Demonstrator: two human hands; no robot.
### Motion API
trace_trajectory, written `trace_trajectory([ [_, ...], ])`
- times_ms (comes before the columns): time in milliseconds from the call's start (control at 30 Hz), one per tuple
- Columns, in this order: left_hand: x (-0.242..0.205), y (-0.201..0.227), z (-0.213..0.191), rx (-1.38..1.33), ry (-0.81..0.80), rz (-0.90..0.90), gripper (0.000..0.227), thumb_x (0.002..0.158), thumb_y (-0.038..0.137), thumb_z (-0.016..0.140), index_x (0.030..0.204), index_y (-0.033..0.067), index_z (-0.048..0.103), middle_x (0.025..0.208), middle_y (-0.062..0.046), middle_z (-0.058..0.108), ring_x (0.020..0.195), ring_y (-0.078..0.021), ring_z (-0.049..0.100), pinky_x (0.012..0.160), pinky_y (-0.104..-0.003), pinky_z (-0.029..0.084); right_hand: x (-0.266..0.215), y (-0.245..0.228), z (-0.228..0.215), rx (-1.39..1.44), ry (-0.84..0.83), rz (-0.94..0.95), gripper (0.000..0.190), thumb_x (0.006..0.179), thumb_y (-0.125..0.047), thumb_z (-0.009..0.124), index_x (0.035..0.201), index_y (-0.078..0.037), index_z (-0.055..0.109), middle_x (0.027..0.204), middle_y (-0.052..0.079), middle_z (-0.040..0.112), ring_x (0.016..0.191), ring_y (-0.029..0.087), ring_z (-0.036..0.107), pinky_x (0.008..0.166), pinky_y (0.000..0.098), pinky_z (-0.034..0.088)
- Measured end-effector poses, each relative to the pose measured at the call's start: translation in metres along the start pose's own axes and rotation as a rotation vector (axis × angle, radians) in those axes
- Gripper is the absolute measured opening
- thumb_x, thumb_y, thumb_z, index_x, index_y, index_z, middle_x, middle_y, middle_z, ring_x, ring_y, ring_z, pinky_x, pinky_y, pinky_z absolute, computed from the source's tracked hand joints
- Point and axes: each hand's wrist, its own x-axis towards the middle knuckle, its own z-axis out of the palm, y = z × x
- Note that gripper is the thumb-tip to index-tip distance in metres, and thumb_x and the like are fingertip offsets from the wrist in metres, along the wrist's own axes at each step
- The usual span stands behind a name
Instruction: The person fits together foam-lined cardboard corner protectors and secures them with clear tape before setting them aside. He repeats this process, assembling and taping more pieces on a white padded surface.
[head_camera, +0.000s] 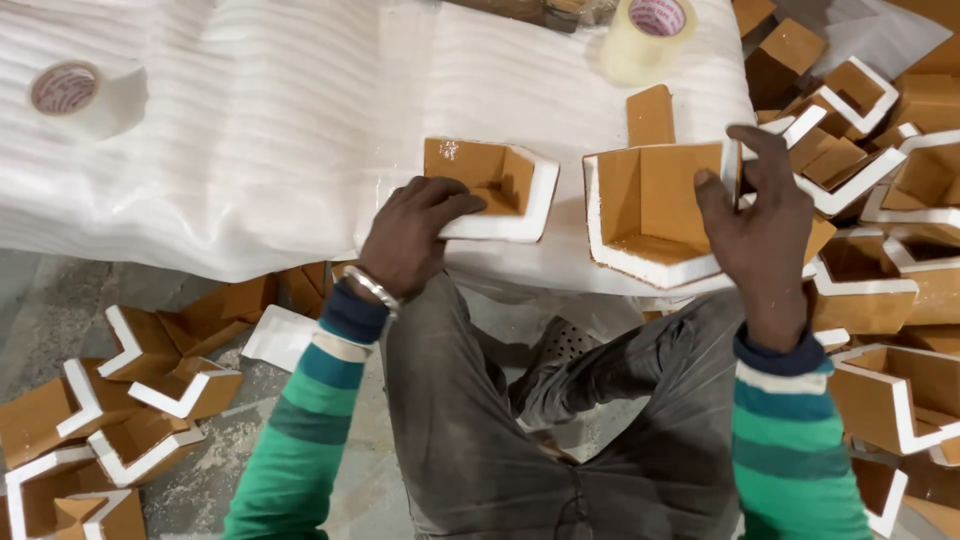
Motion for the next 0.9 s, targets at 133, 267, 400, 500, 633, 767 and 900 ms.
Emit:
trace_trajectory([
  [133,-0.007,-0.015,-0.022,-0.289,-0.040,0.053,0.058,0.069,-0.019,0.059,0.116,0.0107,0.073,0.129,-0.014,0.060,0.122,-0.0359,0.060,0.095,-0.042,0.055,0.037,0.005,0.007,-0.085,-0.050,-0.050,0.042,0.102,-0.021,0.078,0.140,-0.007,0.067,0.090,0.016,0.071,0.074,0.024,0.069,0.067,0.0327,0.052],
  [267,0.005,-0.020,-0.029,-0.385,-0.081,0.063,0.057,0.066,-0.022,0.054,0.111,0.0085,0.072,0.127,-0.013,0.058,0.122,-0.0344,0.061,0.092,-0.040,0.057,0.074,0.004,0.028,-0.091,-0.083,-0.132,0.043,0.098,-0.025,0.079,0.136,-0.008,0.070,0.097,0.016,0.075,0.080,0.026,0.075,0.070,0.0349,0.057],
  [400,0.031,-0.015,-0.040,-0.410,-0.159,0.059,0.052,0.062,-0.022,0.053,0.100,0.0067,0.073,0.123,-0.012,0.057,0.118,-0.0327,0.063,0.088,-0.039,0.058,0.095,-0.001,0.050,-0.157,-0.084,-0.277,0.044,0.096,-0.030,0.080,0.134,-0.010,0.073,0.103,0.017,0.077,0.084,0.032,0.075,0.074,0.0414,0.059],
  [500,0.044,-0.019,-0.032,-0.429,-0.181,0.092,0.050,0.061,-0.021,0.053,0.098,0.0050,0.073,0.124,-0.013,0.057,0.118,-0.0335,0.062,0.089,-0.040,0.058,0.092,-0.007,0.063,-0.157,-0.075,-0.300,0.044,0.095,-0.030,0.080,0.133,-0.010,0.072,0.105,0.017,0.077,0.085,0.033,0.075,0.074,0.0427,0.059],
  [633,0.055,-0.028,-0.003,-0.468,-0.145,0.122,0.047,0.064,-0.022,0.055,0.099,0.0041,0.073,0.126,-0.013,0.057,0.120,-0.0337,0.062,0.093,-0.040,0.057,0.082,-0.010,0.090,-0.123,-0.069,-0.260,0.045,0.092,-0.028,0.079,0.133,-0.010,0.069,0.103,0.017,0.076,0.084,0.033,0.076,0.072,0.0429,0.059],
  [767,0.063,-0.041,0.021,-0.488,-0.130,0.111,0.044,0.065,-0.022,0.057,0.097,0.0040,0.074,0.129,-0.013,0.056,0.122,-0.0340,0.061,0.097,-0.039,0.057,0.076,0.001,0.114,-0.113,-0.057,-0.271,0.050,0.092,-0.027,0.080,0.136,-0.009,0.066,0.105,0.019,0.075,0.087,0.034,0.075,0.073,0.0429,0.059],
  [900,0.066,-0.045,0.027,-0.441,-0.105,0.095,0.058,0.069,-0.024,0.055,0.114,0.0091,0.069,0.147,-0.015,0.046,0.133,-0.0345,0.057,0.100,-0.037,0.058,0.079,0.002,0.111,0.020,-0.213,-0.043,0.061,0.094,-0.043,0.076,0.141,-0.010,0.057,0.105,0.019,0.074,0.090,0.031,0.075,0.076,0.0416,0.059],
])
